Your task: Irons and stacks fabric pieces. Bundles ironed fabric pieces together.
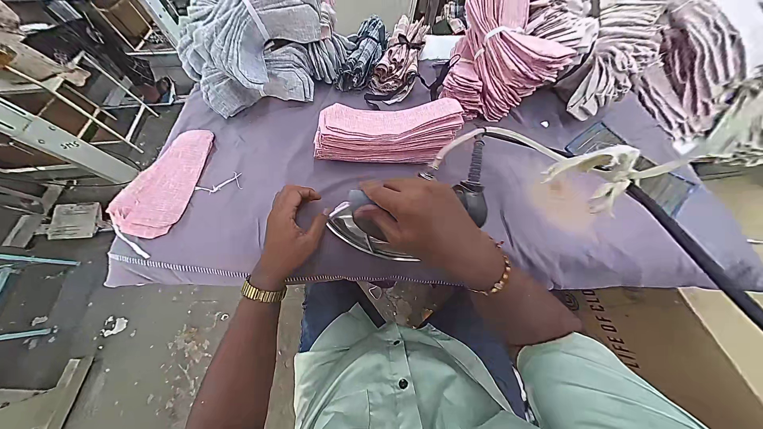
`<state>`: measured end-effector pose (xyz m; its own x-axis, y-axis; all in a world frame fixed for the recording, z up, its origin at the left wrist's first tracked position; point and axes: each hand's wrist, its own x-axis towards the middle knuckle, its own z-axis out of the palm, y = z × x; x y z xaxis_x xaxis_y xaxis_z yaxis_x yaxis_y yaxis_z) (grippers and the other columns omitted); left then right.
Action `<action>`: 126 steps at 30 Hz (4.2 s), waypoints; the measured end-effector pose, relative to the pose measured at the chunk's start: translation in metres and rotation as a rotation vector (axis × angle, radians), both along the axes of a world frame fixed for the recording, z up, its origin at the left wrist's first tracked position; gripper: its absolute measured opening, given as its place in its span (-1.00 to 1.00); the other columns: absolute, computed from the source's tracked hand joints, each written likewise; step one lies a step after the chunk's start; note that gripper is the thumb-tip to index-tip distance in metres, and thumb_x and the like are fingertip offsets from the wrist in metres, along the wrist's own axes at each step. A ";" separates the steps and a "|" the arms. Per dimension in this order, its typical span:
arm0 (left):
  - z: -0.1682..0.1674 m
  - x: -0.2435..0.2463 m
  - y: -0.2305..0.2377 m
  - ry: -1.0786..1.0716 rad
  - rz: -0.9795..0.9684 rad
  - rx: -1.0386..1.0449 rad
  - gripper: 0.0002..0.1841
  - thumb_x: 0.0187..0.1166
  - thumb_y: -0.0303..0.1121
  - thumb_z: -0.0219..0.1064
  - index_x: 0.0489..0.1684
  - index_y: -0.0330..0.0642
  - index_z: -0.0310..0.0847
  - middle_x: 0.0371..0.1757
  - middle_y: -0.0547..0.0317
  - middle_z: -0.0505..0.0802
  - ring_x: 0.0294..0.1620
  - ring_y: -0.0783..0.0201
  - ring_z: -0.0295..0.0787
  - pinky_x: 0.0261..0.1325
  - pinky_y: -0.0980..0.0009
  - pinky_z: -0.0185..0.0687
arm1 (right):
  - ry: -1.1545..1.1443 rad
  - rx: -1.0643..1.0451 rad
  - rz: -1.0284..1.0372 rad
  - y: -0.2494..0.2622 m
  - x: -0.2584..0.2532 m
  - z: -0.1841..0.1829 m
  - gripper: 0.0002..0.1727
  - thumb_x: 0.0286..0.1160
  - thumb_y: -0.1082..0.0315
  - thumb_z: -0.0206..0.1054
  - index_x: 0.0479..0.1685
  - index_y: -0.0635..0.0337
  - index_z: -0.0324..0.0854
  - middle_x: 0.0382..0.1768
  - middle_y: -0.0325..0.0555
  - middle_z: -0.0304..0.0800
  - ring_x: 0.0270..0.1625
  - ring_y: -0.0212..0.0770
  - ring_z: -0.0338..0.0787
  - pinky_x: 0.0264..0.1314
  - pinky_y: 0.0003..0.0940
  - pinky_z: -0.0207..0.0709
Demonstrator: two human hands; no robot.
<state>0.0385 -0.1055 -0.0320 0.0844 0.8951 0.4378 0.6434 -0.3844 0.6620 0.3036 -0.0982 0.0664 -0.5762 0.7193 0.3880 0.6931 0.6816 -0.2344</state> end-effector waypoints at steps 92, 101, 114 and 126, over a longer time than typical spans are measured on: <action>0.055 0.080 -0.061 -0.356 -0.213 0.506 -0.94 0.40 -0.47 0.43 -0.41 -0.08 0.79 0.00 0.17 0.85 0.08 0.29 0.79 0.17 0.36 0.77 | 0.486 0.123 -0.196 -0.107 0.065 -0.091 -0.65 0.55 0.20 0.29 0.15 0.16 0.83 -0.08 -0.13 0.97 -0.04 -0.23 0.90 0.08 -0.16 0.76; 0.012 0.079 -0.041 -0.192 -0.072 0.468 -0.78 0.53 -0.55 0.28 -0.05 -0.29 0.86 0.13 -0.10 0.91 0.23 0.08 0.86 0.31 0.18 0.81 | 0.788 0.342 -0.338 -0.068 0.106 -0.096 -0.67 0.53 0.51 0.25 0.16 0.45 0.77 0.18 0.19 0.88 0.14 -0.09 0.92 0.23 -0.19 0.83; 0.008 0.067 0.008 0.328 -0.182 0.298 -0.71 0.61 -0.24 0.30 0.14 -0.04 0.86 0.21 0.18 0.90 0.30 0.21 0.81 0.45 0.10 0.66 | 0.475 0.262 -0.266 -0.032 0.114 -0.102 -0.78 0.57 0.32 0.34 -0.08 0.11 0.92 0.03 -0.20 0.98 0.19 -0.26 0.89 0.49 -0.01 0.58; 0.008 0.063 0.007 0.330 -0.255 0.024 -0.56 0.55 -0.33 0.08 0.27 0.11 0.84 0.34 0.39 0.87 0.48 0.39 0.72 0.72 -0.16 0.37 | 0.268 0.015 -0.367 -0.042 0.119 -0.104 -0.65 0.72 0.21 0.14 0.09 -0.16 0.91 0.19 -0.42 0.93 0.37 -0.36 0.82 0.58 0.30 0.29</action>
<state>0.1018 -0.0987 -0.0243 0.4416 0.8171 0.3707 0.7018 -0.5720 0.4246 0.4229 -0.1398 -0.0374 -0.1619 0.8503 0.5008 0.8059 0.4068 -0.4301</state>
